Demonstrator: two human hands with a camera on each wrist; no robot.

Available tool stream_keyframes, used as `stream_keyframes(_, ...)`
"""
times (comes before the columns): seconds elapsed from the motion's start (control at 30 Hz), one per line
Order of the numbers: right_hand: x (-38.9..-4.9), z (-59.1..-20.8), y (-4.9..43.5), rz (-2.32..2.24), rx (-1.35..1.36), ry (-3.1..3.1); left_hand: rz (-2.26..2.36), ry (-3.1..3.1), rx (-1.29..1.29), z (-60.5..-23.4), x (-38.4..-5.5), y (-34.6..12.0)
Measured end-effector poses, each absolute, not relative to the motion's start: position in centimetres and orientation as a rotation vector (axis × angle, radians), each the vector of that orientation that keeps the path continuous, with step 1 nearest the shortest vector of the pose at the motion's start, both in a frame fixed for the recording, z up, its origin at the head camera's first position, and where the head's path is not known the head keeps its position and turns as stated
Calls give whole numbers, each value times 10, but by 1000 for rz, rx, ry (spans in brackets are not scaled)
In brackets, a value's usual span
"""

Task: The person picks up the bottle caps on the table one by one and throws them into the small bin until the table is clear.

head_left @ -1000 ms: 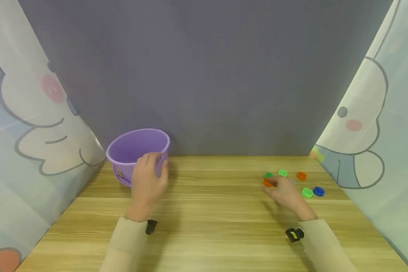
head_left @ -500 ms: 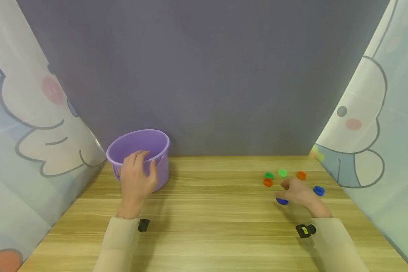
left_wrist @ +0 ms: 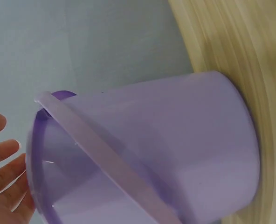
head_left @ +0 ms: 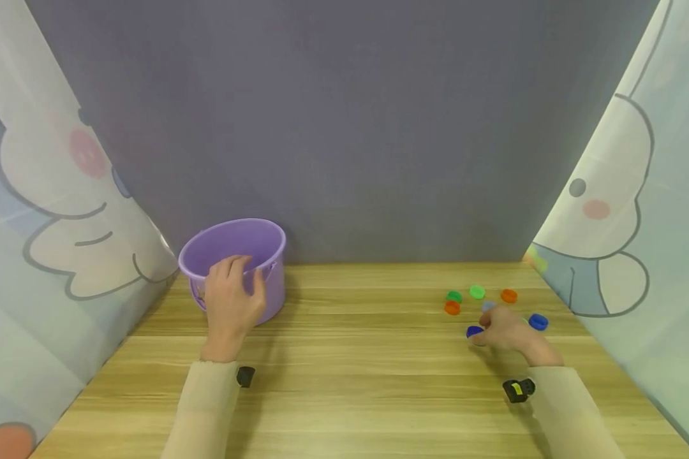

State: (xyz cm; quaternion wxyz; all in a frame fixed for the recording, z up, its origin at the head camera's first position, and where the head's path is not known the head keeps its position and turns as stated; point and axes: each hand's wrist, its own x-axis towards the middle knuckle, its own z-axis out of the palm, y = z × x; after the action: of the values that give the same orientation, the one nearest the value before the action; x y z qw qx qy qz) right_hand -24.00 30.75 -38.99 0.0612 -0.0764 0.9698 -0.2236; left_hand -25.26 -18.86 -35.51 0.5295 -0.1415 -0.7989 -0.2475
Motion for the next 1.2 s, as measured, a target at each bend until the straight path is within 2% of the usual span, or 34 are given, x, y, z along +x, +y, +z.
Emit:
stream_keyframes(0.8, -244, -402, 305, -627, -186, 2920, -517, -2076, -223, -364, -258, -192)
stream_keyframes(1.2, -244, -401, 304, -603, -167, 2914, -519, -2050, -252, -365, -257, -192)
